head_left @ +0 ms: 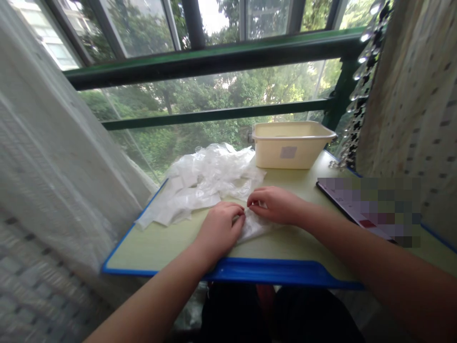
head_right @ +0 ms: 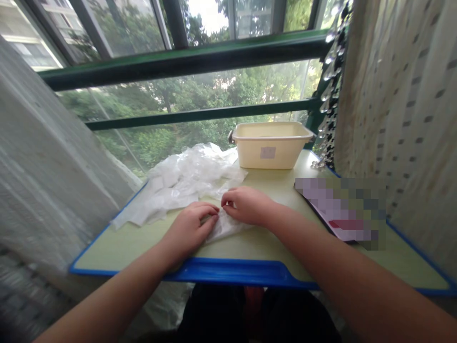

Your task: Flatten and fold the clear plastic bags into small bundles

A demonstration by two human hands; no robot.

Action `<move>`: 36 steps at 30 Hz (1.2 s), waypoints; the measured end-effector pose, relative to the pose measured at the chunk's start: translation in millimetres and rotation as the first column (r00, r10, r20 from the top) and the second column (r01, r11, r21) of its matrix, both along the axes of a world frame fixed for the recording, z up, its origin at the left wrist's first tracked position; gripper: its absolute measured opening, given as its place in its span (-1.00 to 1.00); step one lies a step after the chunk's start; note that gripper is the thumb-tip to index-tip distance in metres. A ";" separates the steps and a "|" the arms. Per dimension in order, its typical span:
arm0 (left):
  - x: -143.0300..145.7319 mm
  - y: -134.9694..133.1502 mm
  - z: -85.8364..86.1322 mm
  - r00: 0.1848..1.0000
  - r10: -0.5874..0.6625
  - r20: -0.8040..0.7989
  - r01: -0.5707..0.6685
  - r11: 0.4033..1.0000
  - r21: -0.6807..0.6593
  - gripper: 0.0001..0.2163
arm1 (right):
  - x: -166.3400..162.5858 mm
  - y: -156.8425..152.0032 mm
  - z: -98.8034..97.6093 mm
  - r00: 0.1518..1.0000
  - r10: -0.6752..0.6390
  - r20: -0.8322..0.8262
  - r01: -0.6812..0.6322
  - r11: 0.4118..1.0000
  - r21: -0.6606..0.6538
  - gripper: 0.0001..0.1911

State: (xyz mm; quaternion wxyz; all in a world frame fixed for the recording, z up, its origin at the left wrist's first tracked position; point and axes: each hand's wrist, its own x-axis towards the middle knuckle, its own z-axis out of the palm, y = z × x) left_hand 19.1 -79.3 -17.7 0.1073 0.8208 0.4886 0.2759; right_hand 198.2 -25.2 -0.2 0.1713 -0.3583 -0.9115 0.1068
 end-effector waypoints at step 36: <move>-2.8 3.8 -0.7 0.957 0.173 0.232 -0.153 0.983 -0.104 -0.75 | -10.2 4.5 -12.1 0.985 0.153 -0.078 -0.135 0.970 0.200 -0.87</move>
